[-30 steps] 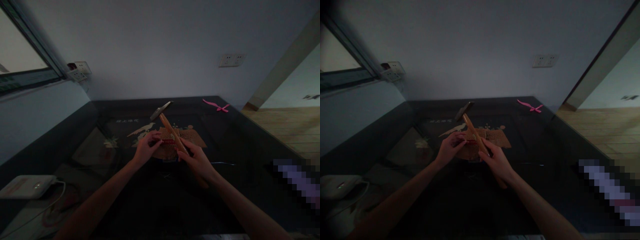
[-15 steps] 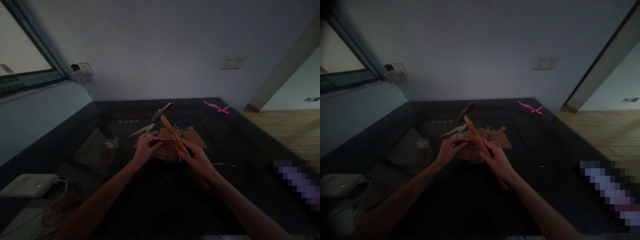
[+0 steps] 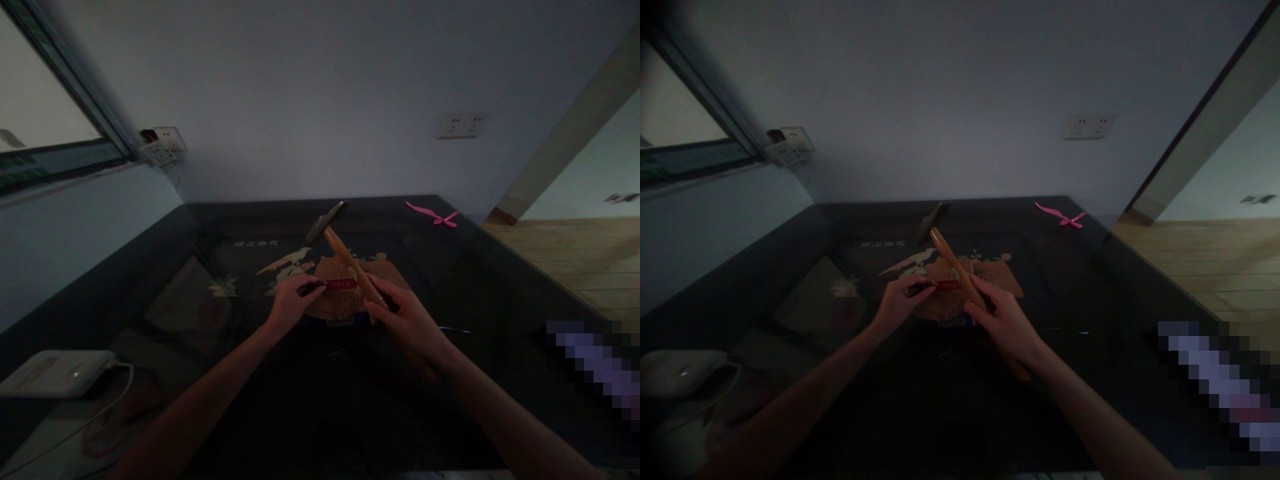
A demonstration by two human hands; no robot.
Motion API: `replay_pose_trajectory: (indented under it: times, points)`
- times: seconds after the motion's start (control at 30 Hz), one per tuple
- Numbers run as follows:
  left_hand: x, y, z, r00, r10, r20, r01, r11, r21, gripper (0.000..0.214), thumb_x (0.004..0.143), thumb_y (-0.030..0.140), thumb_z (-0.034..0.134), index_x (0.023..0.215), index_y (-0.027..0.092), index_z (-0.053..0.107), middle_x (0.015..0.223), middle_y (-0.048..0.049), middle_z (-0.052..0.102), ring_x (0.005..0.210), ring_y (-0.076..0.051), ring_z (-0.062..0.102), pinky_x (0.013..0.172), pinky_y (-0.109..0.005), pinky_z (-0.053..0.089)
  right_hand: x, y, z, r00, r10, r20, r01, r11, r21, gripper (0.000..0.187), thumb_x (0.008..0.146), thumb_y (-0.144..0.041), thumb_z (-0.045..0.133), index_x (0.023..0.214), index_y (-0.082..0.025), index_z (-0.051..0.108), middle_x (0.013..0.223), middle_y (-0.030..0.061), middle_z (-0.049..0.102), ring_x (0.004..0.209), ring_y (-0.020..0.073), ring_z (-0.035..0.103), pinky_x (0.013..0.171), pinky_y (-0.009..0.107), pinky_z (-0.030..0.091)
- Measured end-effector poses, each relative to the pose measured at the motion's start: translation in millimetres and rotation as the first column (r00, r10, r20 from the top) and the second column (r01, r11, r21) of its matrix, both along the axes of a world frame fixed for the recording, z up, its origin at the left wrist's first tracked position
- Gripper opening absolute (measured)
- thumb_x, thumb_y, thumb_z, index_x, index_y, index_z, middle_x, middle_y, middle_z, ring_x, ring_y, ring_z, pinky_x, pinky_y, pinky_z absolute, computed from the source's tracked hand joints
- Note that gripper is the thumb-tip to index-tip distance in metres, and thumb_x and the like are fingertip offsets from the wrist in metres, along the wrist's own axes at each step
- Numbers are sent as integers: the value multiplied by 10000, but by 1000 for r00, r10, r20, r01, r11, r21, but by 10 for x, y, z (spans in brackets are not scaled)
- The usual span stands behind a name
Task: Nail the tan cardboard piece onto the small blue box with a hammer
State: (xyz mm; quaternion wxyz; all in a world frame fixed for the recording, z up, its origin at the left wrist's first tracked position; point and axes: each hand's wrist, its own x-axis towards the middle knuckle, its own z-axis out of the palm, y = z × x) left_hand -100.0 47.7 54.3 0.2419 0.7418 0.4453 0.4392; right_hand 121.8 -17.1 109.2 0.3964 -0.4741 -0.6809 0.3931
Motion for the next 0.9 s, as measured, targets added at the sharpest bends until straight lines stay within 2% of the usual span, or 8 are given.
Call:
replay_pose_trajectory:
  times: [0.1,0.23,0.33,0.47,0.63,0.8,0.9]
  points:
    - [-4,9,-31,1000,2,18,-2,1000,-1,155,773,300,640,809,159,691,832,-51,709,775,-171,651,722,-286,516,165,-83,246,997,4,83,-3,1000,-23,532,800,-309,564,1313,-184,505,885,45,653,540,117,559,486,256,502]
    - [5,19,-61,997,-9,71,11,1000,-25,146,764,291,649,807,158,692,833,-56,713,774,-177,657,723,-289,524,364,-281,660,956,16,293,10,996,-89,539,824,-344,554,1342,-214,479,698,-3,600,479,89,481,385,185,398]
    - [10,26,-72,997,4,81,-1,999,-32,149,759,301,656,799,162,691,821,-54,716,763,-179,661,718,-296,525,415,-445,845,925,18,380,25,994,-109,540,826,-371,555,1341,-230,483,612,-22,540,462,85,438,358,170,347]
    - [6,33,-79,997,1,84,1,1000,-27,136,763,293,654,799,169,693,825,-46,719,775,-177,662,739,-301,523,394,-573,825,905,60,421,9,987,-161,487,838,-333,534,1312,-225,516,574,-26,520,431,75,414,350,165,325]
    - [4,19,-47,998,11,57,-9,1000,-25,99,747,258,671,781,169,699,788,-33,714,733,-167,654,683,-280,518,350,-565,707,867,162,471,-93,982,-166,427,821,-242,531,1244,-204,576,618,-14,574,427,61,423,368,158,325]
    - [19,-8,3,998,8,68,-6,999,-31,87,754,243,663,771,163,693,786,-36,713,739,-164,655,683,-276,520,299,-548,728,863,62,501,-17,995,-94,455,815,-272,524,1258,-180,567,577,-14,560,426,79,434,370,183,330]
    - [18,-15,13,998,23,51,-23,1000,-9,78,745,239,669,755,164,689,763,-30,709,713,-160,650,665,-273,518,279,-525,713,852,79,517,-28,994,-107,495,810,-275,520,1291,-158,539,537,-22,536,402,82,426,353,188,317]
